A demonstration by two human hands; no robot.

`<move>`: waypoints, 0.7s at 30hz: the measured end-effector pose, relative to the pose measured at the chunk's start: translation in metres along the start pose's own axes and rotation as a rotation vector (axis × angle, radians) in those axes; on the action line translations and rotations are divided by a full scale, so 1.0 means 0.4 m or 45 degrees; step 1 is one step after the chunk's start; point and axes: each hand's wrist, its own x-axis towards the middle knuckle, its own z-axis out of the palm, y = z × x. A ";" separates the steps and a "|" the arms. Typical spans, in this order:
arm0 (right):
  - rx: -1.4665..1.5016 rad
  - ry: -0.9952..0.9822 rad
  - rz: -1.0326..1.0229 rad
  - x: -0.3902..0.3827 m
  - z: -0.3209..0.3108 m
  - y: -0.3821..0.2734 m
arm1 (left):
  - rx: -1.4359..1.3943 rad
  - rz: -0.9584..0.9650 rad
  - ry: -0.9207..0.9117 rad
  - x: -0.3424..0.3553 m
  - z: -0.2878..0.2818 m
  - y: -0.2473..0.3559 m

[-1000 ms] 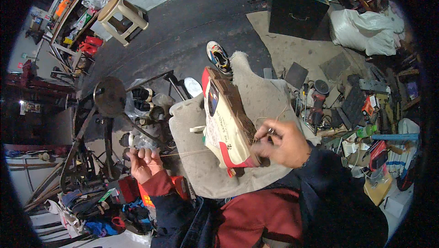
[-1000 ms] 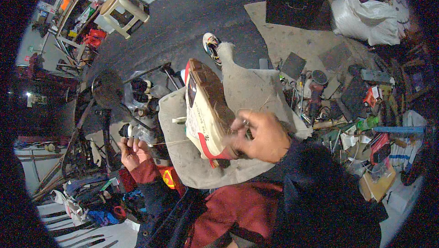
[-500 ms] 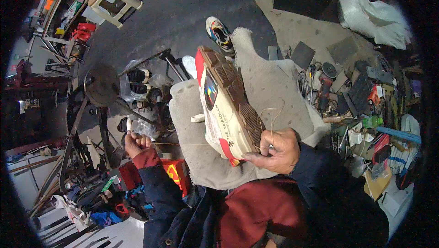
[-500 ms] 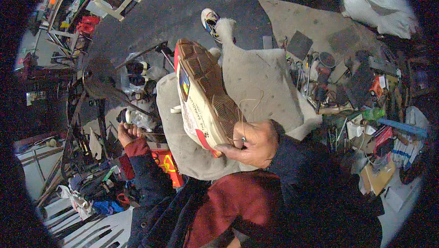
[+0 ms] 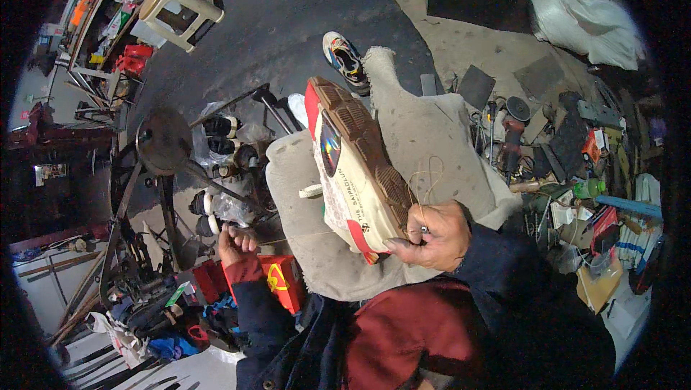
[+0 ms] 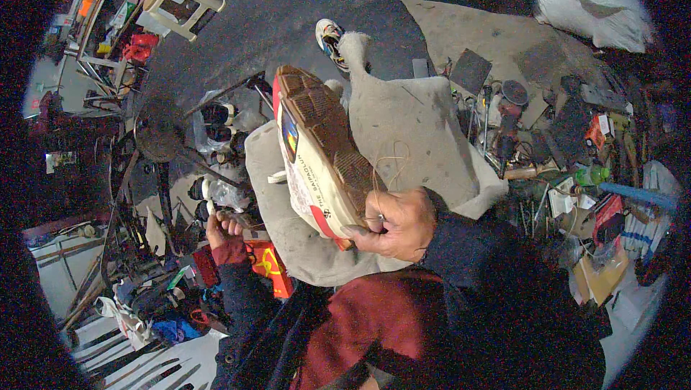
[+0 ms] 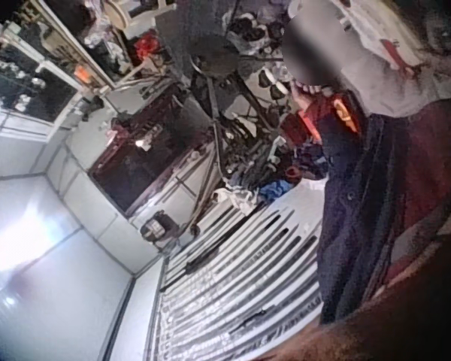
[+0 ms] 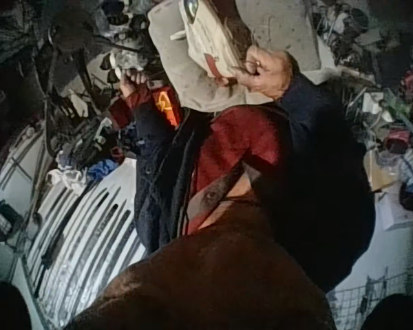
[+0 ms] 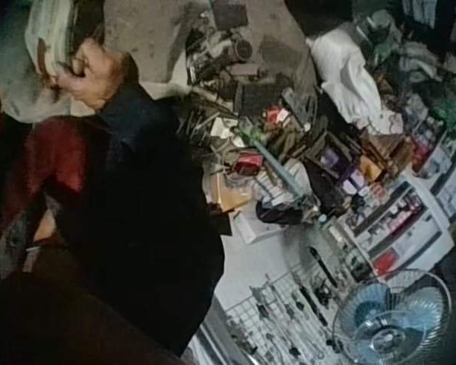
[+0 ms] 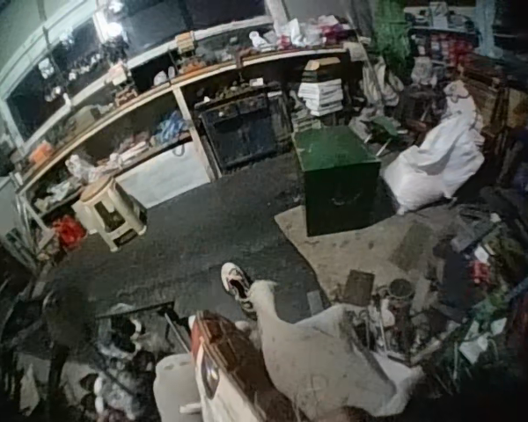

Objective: The person hand-sews a multicolored sneaker using a needle and thread. They repeatedly insert the needle through the shoe's upper, pull the thread tight, and reposition the shoe to continue stitching along the seam.

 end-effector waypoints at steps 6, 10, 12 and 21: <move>0.093 0.056 0.058 -0.012 -0.016 -0.002 | 1.182 0.327 0.137 -0.182 0.113 0.018; 0.313 0.102 0.208 -0.014 -0.013 0.000 | 0.794 0.803 -0.193 -0.348 0.301 -0.072; 0.384 0.096 0.287 -0.018 -0.013 0.001 | 0.426 0.533 -0.416 -0.426 0.374 -0.125; 0.439 0.132 0.209 -0.027 -0.029 -0.003 | 0.673 -0.139 -0.867 -0.413 0.509 -0.182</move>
